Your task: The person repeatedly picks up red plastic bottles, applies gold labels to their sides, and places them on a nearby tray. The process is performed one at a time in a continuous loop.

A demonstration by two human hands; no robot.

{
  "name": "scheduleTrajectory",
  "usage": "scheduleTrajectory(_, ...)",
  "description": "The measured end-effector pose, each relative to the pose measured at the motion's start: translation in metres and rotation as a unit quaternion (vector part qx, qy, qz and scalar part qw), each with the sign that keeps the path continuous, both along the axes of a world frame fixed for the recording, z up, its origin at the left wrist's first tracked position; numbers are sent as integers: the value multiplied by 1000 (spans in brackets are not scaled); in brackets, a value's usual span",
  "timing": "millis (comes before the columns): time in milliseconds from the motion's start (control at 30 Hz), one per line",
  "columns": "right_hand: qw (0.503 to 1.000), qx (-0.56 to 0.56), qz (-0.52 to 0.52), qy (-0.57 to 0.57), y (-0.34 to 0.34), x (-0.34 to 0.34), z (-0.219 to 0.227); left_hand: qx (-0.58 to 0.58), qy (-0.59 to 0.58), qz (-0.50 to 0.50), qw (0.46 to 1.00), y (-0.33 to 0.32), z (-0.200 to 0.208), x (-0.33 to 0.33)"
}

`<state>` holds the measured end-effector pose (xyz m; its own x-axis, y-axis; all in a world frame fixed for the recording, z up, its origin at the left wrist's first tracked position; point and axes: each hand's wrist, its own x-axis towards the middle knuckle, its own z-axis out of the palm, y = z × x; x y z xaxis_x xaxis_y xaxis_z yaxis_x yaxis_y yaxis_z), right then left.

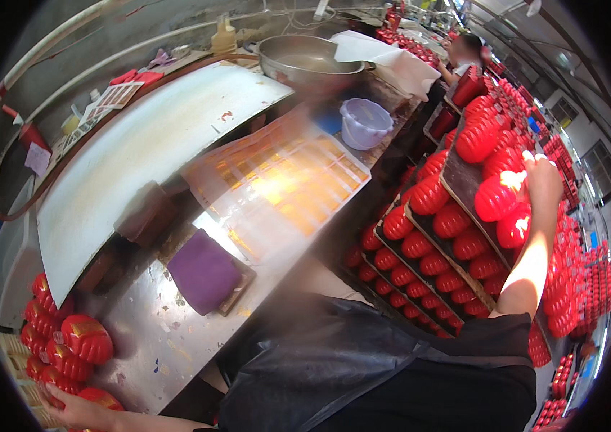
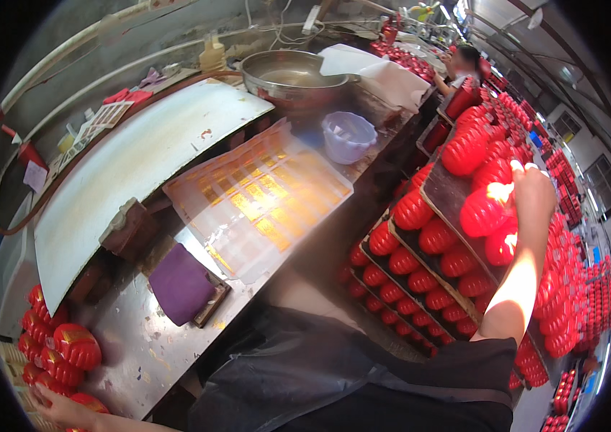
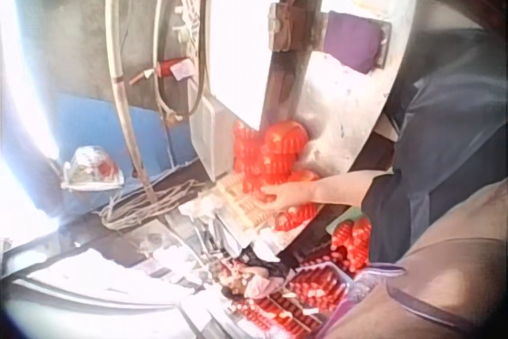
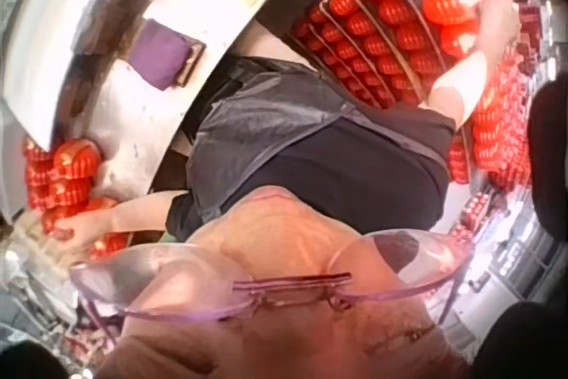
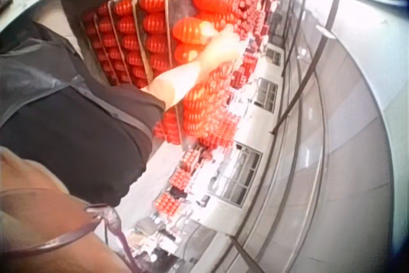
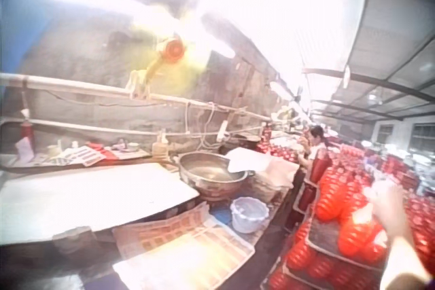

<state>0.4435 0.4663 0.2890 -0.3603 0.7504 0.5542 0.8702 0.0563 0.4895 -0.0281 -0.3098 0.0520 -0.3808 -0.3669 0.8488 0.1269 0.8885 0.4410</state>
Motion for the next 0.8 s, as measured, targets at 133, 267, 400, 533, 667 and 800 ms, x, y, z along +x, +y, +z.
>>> scheduleTrajectory(133,975,-180,58,115,31,12,-15,78,-40,-101,991,76,20,-12)
scheduleTrajectory(267,969,-211,-39,123,54,20,-13,163,-70,-231,956,133,33,-7)
scheduleTrajectory(400,961,-225,84,139,55,11,9,162,-65,-350,920,154,29,2)
scheduleTrajectory(533,914,-239,200,261,66,-43,26,148,-94,-362,916,149,26,11)
scheduleTrajectory(667,709,-370,287,527,99,-135,26,201,-127,-367,899,140,23,20)
scheduleTrajectory(800,548,-387,296,680,138,-266,-7,214,-158,-380,886,132,8,34)
